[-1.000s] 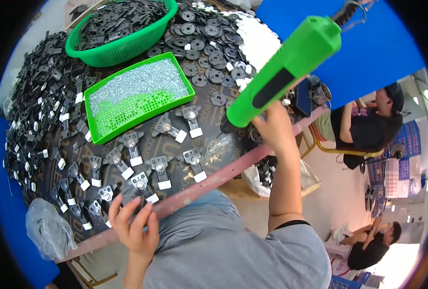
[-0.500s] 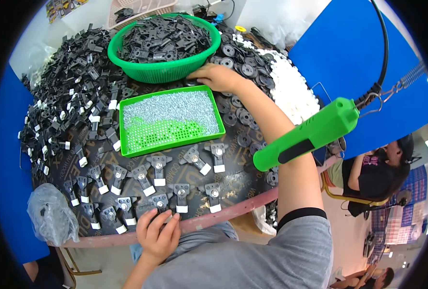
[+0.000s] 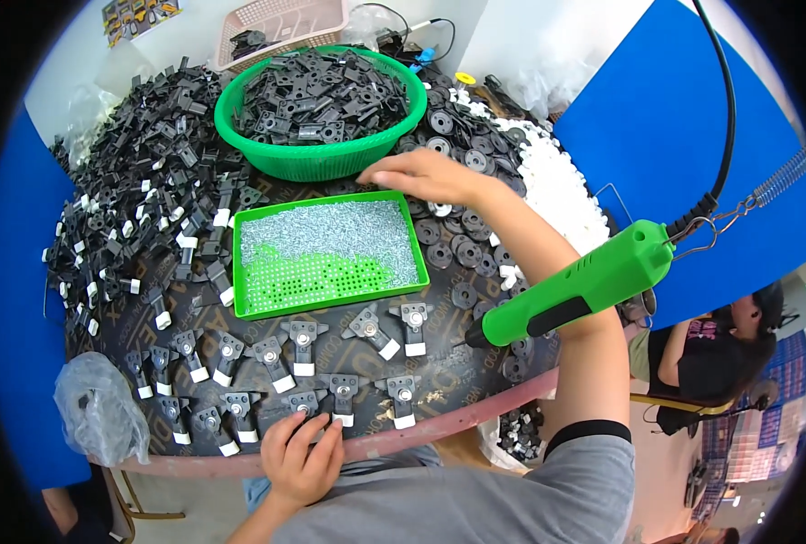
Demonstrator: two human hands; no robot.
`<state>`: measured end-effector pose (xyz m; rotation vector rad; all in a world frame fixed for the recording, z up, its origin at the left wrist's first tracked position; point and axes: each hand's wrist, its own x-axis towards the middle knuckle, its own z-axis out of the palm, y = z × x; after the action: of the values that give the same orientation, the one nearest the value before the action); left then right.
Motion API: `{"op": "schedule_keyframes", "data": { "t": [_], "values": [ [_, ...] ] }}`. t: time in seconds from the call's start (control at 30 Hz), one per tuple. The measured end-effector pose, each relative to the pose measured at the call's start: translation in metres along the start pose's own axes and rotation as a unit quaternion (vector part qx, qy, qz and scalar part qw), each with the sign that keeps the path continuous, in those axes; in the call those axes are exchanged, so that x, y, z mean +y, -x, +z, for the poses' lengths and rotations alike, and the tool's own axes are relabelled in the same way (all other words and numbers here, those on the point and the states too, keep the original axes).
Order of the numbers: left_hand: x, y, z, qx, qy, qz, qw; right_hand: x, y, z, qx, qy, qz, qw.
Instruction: Manually assembling small plastic and metal components at a factory workbench.
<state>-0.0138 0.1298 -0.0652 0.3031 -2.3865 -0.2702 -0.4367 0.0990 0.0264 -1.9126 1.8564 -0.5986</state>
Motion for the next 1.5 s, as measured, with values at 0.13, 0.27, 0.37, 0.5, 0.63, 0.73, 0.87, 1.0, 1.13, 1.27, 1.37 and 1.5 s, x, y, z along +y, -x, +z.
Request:
{"op": "schedule_keyframes", "data": {
  "t": [0.13,0.27,0.37,0.5,0.63,0.73,0.87,1.0,1.13,1.27,1.37,1.5],
  "values": [
    [0.000,-0.001,0.002,0.001,-0.002,0.000,1.000,-0.007,-0.038,0.035,-0.065,-0.038,-0.018,0.997],
    [0.001,-0.002,0.001,0.005,-0.016,-0.016,1.000,0.011,-0.050,0.042,-0.092,-0.024,0.034,0.995],
    [0.000,0.000,0.001,0.005,-0.020,-0.019,1.000,0.029,-0.029,0.023,-0.096,-0.012,0.070,0.993],
    [-0.002,-0.002,0.000,-0.007,-0.009,-0.010,1.000,0.043,0.025,0.002,-0.018,-0.098,0.151,0.983],
    [0.002,-0.005,0.000,-0.022,0.002,-0.014,1.000,0.055,0.043,0.001,0.085,-0.033,0.151,0.984],
    [0.003,-0.009,0.000,-0.027,-0.003,-0.012,1.000,0.063,0.045,0.020,0.056,0.241,0.069,0.967],
    [0.005,-0.009,0.003,-0.015,-0.003,-0.029,0.999,0.043,0.060,0.036,0.052,0.248,0.084,0.964],
    [0.006,-0.007,0.004,-0.022,-0.008,-0.029,0.999,0.036,0.092,0.040,0.050,0.183,0.012,0.982],
    [0.008,-0.008,0.002,-0.030,0.000,-0.020,0.999,0.035,0.128,0.042,0.058,0.138,-0.069,0.986],
    [0.007,-0.010,0.003,-0.022,-0.018,-0.016,0.999,0.028,0.146,0.052,0.085,0.082,0.042,0.992],
    [0.007,-0.008,0.003,-0.012,-0.013,-0.015,1.000,0.016,0.154,0.049,0.125,0.096,0.012,0.987],
    [0.009,-0.015,-0.004,0.000,0.062,-0.009,0.998,0.009,0.170,0.050,0.286,0.139,0.029,0.948]
  ]
}}
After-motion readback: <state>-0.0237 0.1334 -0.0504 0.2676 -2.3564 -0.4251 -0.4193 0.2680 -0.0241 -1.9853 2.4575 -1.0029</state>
